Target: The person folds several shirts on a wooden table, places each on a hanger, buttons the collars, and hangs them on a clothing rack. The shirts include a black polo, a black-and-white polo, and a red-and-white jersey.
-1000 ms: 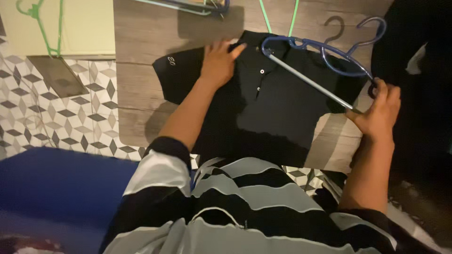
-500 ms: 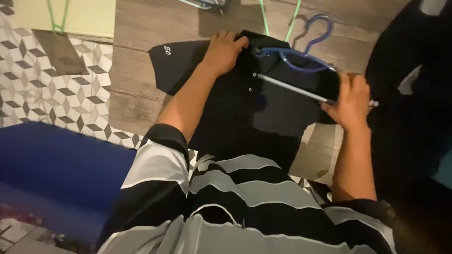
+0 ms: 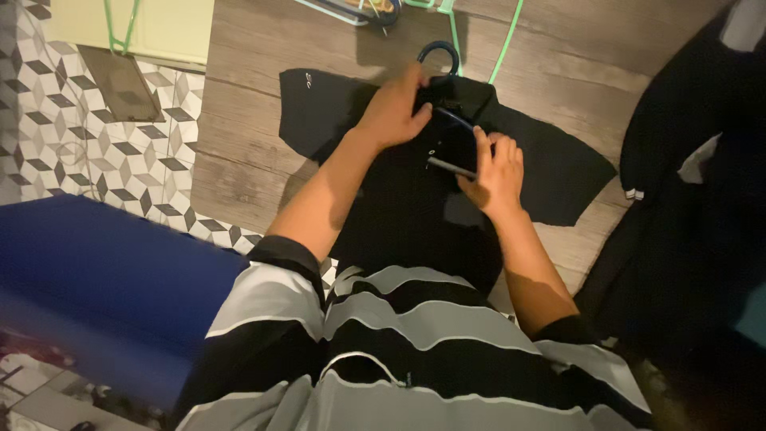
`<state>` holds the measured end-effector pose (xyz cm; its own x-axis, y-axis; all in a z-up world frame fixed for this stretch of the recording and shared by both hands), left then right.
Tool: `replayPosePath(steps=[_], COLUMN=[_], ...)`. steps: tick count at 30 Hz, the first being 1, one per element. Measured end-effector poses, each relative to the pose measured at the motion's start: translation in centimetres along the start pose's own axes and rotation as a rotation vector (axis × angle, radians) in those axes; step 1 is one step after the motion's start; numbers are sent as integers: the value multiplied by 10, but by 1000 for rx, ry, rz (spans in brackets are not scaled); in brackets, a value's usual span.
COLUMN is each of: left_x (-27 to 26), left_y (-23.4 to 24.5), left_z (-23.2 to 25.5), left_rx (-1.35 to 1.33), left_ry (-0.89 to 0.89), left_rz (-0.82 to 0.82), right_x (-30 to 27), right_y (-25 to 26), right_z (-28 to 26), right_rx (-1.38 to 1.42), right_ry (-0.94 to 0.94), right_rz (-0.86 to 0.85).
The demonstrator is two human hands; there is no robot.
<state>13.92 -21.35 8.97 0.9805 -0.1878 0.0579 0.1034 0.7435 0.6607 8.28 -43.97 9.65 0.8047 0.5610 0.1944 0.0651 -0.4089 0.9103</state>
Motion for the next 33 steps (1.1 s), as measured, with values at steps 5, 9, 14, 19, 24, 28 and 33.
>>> replayPosePath(steps=[5,9,14,19,24,28,33], left_x=[9,11,9,6,8,11,10], left_y=[-10,-18,-23,-13,-11,-10,-2], left_z=[-1,11,5,4,-6,-24,-31], left_rx=[198,227,248,31,-44,44,59], left_ry=[181,21,52,11,-158,-113,-33], left_rz=[16,171,44,-88,-65,-86,-99], right_x=[1,0,-10,0,6,7,-13], right_y=[2,3,-7,-38,-59,-73,-51], right_z=[-9,-11,23,80,89,106,129], right_rx=[19,26,340,1009,968,727,536], right_ry=[-21,-92,-122,-504,-677,-430,-662], right_rz=[22,-2,5,-379,-695,-364,-117])
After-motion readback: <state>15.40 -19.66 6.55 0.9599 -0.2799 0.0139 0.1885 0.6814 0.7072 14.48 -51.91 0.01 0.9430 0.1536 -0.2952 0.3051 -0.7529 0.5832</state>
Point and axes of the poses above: each hand's wrist, its own x-axis towards the middle knuckle, its own y-axis out of the back of the hand, z = x × y, the point moved 5 cm from there along x, towards the middle knuckle, and after that the axes turned 1 degree about y, right-handed, at the moved point
